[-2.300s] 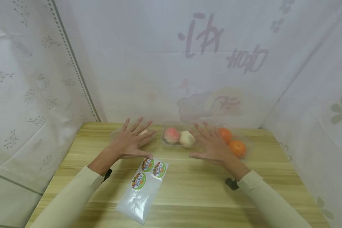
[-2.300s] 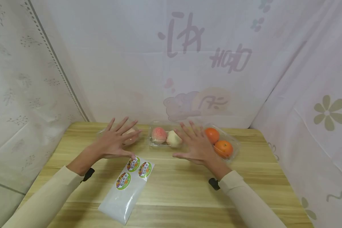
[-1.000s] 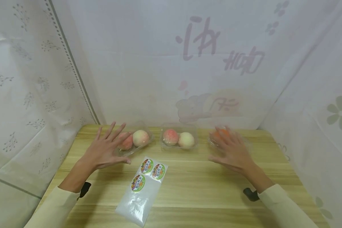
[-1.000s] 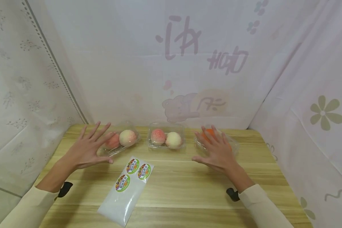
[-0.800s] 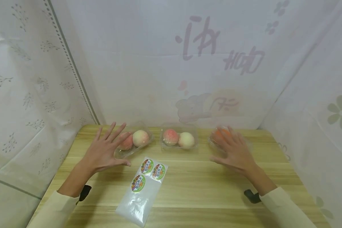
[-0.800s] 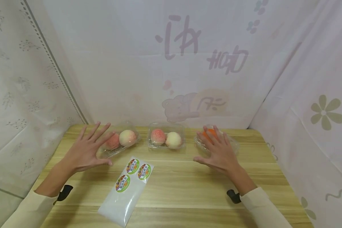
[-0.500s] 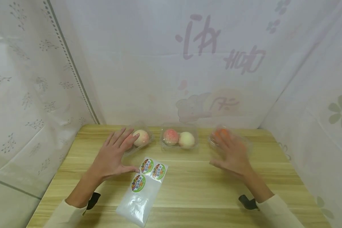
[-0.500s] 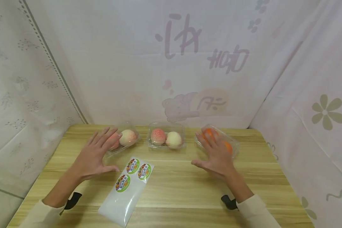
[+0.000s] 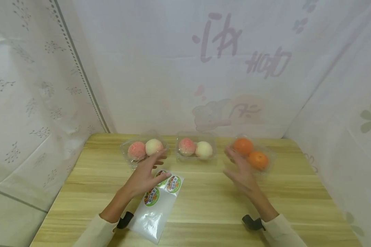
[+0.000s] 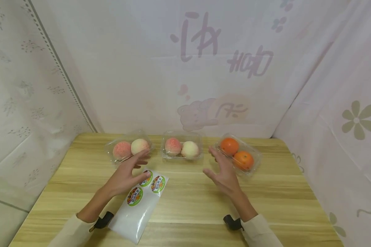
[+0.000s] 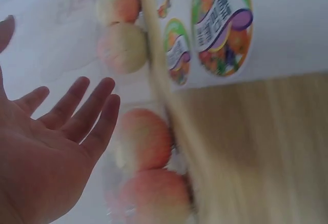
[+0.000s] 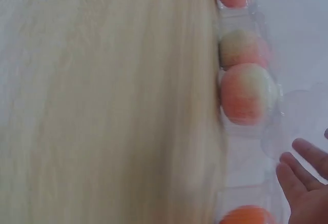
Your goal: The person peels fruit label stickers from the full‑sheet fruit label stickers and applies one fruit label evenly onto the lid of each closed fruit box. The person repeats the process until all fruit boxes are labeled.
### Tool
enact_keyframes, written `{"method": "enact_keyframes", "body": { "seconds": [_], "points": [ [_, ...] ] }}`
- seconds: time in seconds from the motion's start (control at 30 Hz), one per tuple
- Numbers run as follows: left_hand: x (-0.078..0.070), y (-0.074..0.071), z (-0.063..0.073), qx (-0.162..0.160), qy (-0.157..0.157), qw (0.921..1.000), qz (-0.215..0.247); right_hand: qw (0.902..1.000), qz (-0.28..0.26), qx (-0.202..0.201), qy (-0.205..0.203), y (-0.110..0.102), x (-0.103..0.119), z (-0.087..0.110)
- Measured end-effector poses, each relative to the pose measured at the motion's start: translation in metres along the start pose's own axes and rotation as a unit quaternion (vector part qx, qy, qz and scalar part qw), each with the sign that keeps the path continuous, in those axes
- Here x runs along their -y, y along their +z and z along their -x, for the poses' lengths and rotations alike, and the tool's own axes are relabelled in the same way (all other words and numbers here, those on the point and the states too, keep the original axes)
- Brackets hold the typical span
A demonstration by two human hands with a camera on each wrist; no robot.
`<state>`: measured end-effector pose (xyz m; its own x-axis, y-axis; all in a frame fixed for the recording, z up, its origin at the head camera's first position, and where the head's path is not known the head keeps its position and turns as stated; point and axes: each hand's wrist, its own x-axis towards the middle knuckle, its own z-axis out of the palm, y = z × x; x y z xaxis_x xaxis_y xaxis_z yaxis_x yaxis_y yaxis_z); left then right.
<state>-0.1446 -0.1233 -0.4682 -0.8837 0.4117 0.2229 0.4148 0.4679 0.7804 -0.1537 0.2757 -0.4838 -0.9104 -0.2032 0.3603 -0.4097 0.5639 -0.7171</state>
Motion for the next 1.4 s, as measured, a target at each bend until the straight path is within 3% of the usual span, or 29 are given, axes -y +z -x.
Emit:
{"method": "enact_keyframes", "body": {
  "seconds": [0.13,0.33,0.57,0.7,0.87,1.4],
  "points": [
    [0.008,0.008,-0.011,0.011,-0.018,0.9994,0.028,0.9983,-0.038,-0.009,0.043,0.009,-0.007,-0.005],
    [0.012,0.012,-0.03,0.016,-0.052,0.9971,0.054,0.9958,-0.033,-0.002,0.086,0.017,-0.012,-0.016],
    [0.008,0.021,-0.051,0.007,-0.075,0.9971,0.012,0.9912,-0.04,0.018,0.125,0.027,-0.015,-0.026],
    [0.007,0.028,-0.058,-0.018,-0.077,0.9969,0.0,0.989,-0.038,0.009,0.142,0.032,-0.016,-0.029],
    [0.008,0.036,-0.064,-0.05,-0.08,0.9955,-0.004,0.9879,-0.035,-0.005,0.151,0.037,-0.016,-0.033],
    [0.004,0.045,-0.072,-0.072,-0.084,0.9934,-0.03,0.9905,-0.015,0.0,0.136,0.039,-0.019,-0.036]
  ]
}}
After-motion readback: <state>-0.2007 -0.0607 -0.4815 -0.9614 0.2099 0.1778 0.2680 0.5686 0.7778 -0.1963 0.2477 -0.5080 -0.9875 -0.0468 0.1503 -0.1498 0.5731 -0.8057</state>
